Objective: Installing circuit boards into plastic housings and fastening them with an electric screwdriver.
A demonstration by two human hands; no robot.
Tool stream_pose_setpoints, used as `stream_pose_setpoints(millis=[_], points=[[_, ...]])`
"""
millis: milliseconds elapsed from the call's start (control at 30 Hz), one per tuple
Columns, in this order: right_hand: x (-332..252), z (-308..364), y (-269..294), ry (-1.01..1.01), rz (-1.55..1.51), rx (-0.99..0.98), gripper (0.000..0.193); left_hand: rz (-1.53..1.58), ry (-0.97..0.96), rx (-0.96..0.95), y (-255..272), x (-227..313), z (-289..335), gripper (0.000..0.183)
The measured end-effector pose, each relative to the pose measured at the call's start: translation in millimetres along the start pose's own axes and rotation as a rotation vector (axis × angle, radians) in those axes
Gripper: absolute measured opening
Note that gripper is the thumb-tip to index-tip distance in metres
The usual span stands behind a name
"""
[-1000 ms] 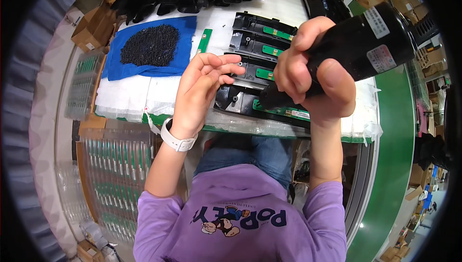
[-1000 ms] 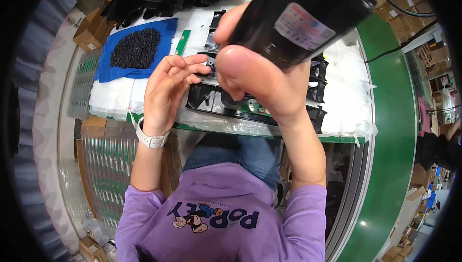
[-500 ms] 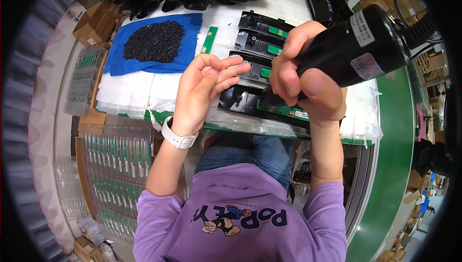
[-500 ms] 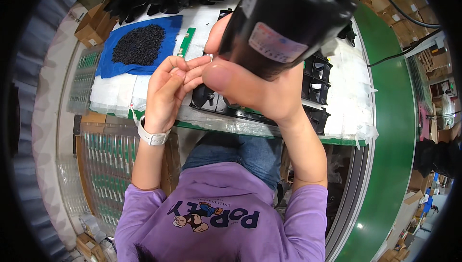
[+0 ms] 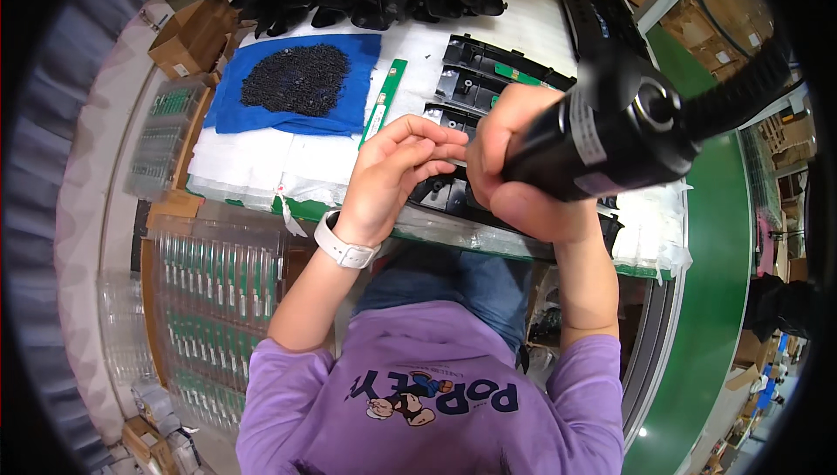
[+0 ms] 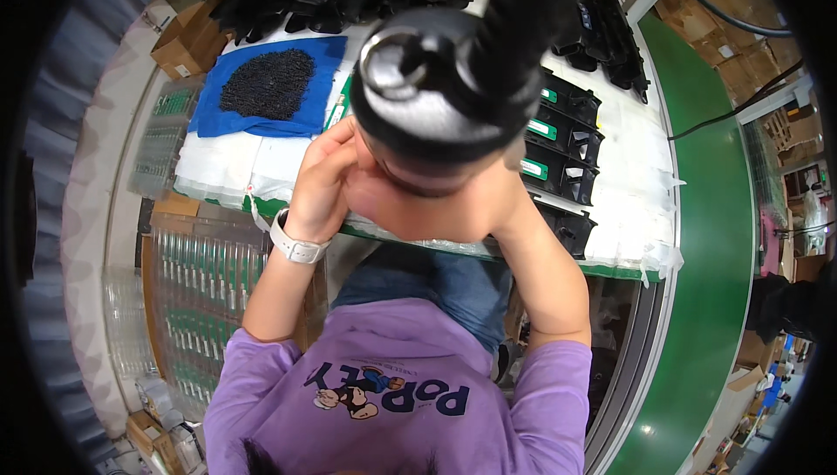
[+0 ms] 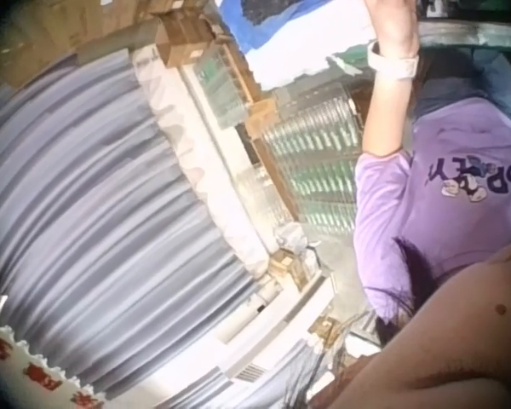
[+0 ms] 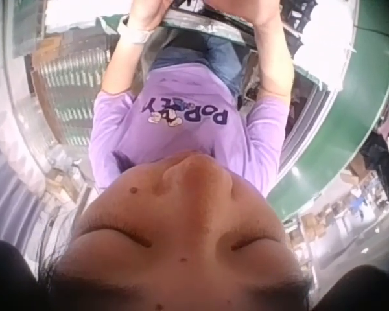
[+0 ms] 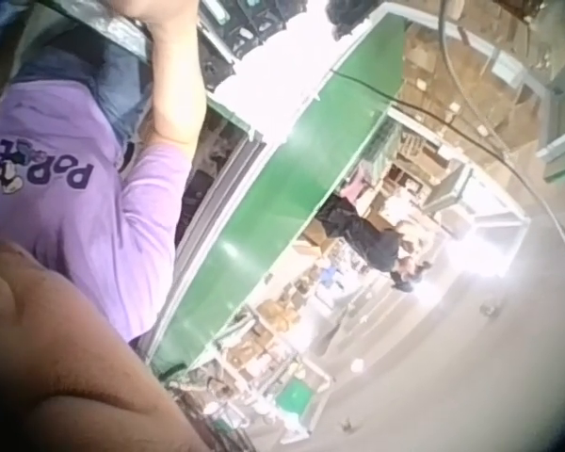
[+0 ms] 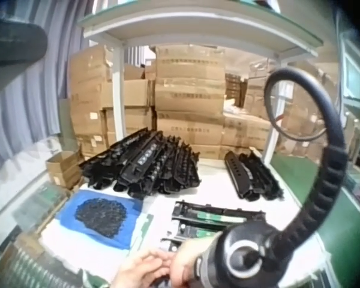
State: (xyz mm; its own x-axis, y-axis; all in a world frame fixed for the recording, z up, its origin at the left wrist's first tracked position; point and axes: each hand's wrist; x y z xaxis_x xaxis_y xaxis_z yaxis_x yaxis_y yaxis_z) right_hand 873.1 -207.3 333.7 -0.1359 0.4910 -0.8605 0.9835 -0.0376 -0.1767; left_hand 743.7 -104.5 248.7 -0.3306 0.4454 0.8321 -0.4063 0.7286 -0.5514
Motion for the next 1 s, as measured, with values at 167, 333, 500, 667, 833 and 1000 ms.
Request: stream_pose_setpoints(millis=[167,333,500,667,833,1000], points=[[-4.8,5.0,11.6,0.042,-0.201,-0.069,0.026,0.170,-0.002,-0.053,0.1,5.7,1.3,0.031],[-12.3,-2.8,25.3,0.419,-0.311,-0.134,0.042,0.329,0.098,-0.095,-18.4,14.5,6.0,0.052],[-5.1,-1.8,24.2,0.447,-0.262,-0.106,0.043,0.343,0.143,-0.211,-18.8,12.7,10.4,0.056],[-6.8,4.1,23.4,0.455,-0.250,-0.025,0.041,0.117,0.157,-0.160,-20.3,17.8,16.6,0.030],[-17.7,6.6,28.3,0.512,-0.256,0.007,0.040,-0.328,0.169,-0.034,-19.3,22.6,27.0,0.020],[-21.0,11.3,41.9,0.520,-0.332,-0.174,0.045,-0.384,0.094,-0.048,-21.8,21.1,29.6,0.020]])
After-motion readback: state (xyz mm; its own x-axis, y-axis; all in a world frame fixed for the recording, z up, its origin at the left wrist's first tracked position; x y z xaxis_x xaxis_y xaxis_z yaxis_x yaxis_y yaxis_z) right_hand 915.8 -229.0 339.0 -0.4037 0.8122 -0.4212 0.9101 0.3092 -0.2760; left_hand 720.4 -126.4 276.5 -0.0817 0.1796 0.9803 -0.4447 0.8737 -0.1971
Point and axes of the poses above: each hand's wrist, its own z-axis away from the middle knuckle, its own y-axis out of the back of the hand, x = y × z
